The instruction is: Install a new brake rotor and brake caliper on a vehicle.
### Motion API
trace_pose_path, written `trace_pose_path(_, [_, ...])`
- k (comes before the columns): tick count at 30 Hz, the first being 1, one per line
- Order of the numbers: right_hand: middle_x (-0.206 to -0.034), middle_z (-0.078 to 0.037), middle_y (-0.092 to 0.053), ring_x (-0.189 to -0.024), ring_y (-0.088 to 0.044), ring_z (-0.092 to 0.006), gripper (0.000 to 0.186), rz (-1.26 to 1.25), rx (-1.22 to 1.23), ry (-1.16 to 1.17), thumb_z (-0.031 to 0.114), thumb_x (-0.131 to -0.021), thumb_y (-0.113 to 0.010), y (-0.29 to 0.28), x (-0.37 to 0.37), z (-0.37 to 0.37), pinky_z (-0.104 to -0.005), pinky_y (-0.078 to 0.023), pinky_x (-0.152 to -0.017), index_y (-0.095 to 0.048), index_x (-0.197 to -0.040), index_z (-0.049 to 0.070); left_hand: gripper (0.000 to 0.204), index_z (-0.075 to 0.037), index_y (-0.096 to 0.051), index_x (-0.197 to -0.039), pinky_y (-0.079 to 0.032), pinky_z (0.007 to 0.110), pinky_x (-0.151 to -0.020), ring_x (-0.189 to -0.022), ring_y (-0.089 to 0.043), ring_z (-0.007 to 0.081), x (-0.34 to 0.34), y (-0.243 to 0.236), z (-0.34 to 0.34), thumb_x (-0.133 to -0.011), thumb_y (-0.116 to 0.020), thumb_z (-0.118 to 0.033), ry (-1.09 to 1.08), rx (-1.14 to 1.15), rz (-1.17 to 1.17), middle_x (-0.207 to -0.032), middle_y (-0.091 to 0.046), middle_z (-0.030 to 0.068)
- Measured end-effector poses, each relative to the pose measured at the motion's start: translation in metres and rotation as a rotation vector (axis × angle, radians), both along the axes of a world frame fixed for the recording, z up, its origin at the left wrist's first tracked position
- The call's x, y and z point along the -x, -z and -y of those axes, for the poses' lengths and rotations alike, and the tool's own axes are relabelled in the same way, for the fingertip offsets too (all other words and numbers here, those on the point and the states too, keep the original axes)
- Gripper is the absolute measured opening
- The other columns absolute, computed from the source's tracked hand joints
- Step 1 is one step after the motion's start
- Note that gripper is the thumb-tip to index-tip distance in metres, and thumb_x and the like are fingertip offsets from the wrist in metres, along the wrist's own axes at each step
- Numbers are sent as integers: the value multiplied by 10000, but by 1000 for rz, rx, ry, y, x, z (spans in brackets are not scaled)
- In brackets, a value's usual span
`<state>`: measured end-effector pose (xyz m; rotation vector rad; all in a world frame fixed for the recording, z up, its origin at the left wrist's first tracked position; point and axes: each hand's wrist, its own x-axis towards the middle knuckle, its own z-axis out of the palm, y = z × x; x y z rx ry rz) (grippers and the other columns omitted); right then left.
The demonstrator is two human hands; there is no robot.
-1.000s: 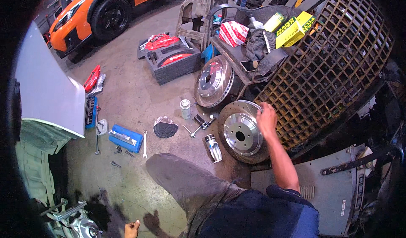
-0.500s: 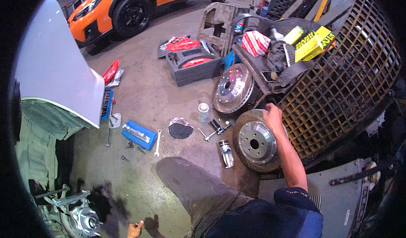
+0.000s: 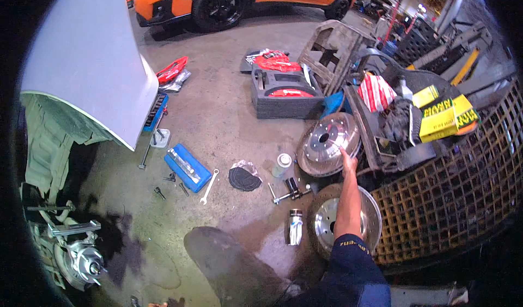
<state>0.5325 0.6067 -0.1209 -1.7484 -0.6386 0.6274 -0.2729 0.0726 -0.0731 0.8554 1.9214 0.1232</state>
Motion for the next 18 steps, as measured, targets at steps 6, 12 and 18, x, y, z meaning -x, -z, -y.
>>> trace_pose_path(6, [-1105, -161, -658, -974, -621, -234, 646, 158, -47, 51, 184, -717, -843, -24, 33, 3, -364, -480, -874, -557, -1219, -105, 630, -14, -619, -733, -443, 398, -736, -665, -492, 192, 1, 1, 17, -885, -570, -623, 31, 71, -65, -638, -544, 87])
trace_pose_path(12, [-1211, -183, -632, -1079, -611, -283, 634, 164, -142, 120, 117, -744, -800, -2, 46, 7, -369, -457, -946, -520, -1284, -62, 624, -15, -615, -738, -440, 396, -736, -659, -477, 185, 1, 11, 5, -886, -572, -619, 105, 114, -139, -634, -531, 84])
trace_pose_path(18, [-1179, -219, -629, -1065, -613, -320, 611, 226, -152, 81, 99, -735, -774, -26, 71, 11, -386, -458, -938, -505, -1251, -89, 606, -5, -625, -741, -434, 383, -724, -638, -465, 163, -10, -63, -7, -875, -610, -596, 85, 82, -152, -617, -523, 88])
